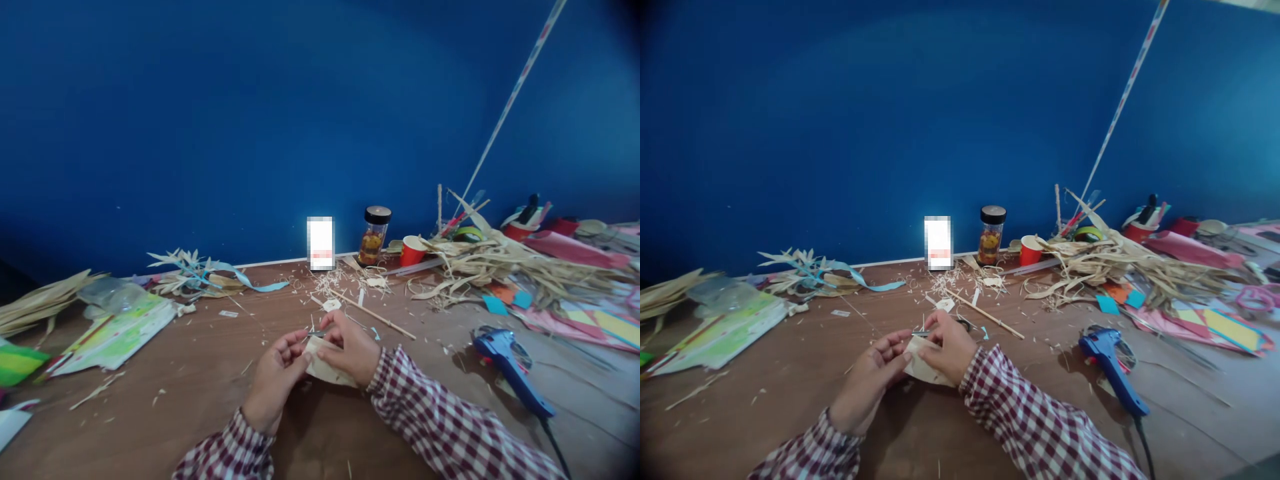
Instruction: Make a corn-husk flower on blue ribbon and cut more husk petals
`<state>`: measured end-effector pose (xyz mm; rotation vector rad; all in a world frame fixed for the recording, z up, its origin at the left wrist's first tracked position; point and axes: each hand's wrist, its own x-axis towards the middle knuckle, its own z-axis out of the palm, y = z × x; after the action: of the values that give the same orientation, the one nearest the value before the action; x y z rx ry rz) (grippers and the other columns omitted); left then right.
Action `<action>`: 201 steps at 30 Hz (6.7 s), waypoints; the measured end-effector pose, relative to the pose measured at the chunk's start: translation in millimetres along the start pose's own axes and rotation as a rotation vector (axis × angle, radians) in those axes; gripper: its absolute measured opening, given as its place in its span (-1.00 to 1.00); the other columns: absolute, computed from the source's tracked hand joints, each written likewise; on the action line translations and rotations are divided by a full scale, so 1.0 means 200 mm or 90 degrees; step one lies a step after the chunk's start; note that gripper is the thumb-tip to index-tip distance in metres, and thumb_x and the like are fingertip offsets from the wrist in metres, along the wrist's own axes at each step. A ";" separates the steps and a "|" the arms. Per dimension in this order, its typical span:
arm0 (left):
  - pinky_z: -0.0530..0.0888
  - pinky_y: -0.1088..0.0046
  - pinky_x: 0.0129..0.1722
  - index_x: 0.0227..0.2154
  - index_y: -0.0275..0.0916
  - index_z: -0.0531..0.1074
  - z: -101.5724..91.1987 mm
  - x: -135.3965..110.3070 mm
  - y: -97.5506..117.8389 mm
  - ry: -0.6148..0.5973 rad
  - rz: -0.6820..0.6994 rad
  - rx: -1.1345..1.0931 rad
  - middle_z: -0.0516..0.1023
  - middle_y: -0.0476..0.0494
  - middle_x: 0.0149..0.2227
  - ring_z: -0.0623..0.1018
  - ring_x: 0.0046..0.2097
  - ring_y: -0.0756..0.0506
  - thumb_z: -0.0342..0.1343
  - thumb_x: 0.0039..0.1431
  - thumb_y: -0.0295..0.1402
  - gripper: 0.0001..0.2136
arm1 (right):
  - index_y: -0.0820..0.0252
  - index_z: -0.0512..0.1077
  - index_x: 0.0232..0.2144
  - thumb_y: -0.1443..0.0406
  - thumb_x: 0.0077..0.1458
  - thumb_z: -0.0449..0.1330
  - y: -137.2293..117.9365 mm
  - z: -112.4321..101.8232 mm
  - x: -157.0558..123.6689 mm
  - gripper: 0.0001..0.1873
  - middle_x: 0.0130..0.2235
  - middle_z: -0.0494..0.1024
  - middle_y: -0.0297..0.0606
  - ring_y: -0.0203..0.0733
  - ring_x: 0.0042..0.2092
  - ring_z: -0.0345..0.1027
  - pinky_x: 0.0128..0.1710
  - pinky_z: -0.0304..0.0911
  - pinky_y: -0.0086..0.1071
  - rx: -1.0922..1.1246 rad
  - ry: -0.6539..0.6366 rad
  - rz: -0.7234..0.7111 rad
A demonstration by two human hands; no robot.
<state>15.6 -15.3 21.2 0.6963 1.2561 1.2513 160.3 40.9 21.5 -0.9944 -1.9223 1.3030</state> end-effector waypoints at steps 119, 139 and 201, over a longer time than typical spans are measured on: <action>0.44 0.54 -0.43 -0.51 -0.33 0.49 0.01 0.01 -0.04 0.052 -0.023 -0.091 0.52 -0.06 -0.50 0.48 -0.45 0.02 0.32 -0.33 -0.33 -0.74 | 0.24 0.43 -0.45 0.23 -0.14 0.24 0.04 0.11 0.03 -0.81 -0.46 0.54 -0.29 -0.22 -0.44 0.39 -0.40 0.30 -0.37 0.348 0.095 0.078; 0.41 0.54 -0.48 -0.50 -0.35 0.48 0.01 0.00 -0.02 0.049 -0.042 -0.083 0.53 -0.08 -0.52 0.46 -0.48 0.01 0.30 -0.29 -0.30 -0.74 | 0.24 0.41 -0.45 0.20 -0.10 0.20 -0.01 0.08 0.03 -0.80 -0.46 0.50 -0.30 -0.25 -0.43 0.35 -0.39 0.27 -0.39 0.294 0.057 0.038; 0.38 0.53 -0.48 -0.40 -0.37 0.50 -0.19 0.12 0.00 0.130 0.097 0.026 0.55 -0.10 -0.54 0.49 -0.48 -0.04 0.27 -0.23 -0.28 -0.70 | 0.22 0.38 -0.14 0.17 -0.13 0.24 0.05 -0.07 -0.02 -0.54 -0.50 0.36 -0.37 -0.39 -0.50 0.20 -0.52 0.15 -0.53 0.126 -0.293 0.126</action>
<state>-24.4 -1.8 4.2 0.7190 1.4197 1.4538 175.5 47.2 16.9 -0.8531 -2.0011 1.9333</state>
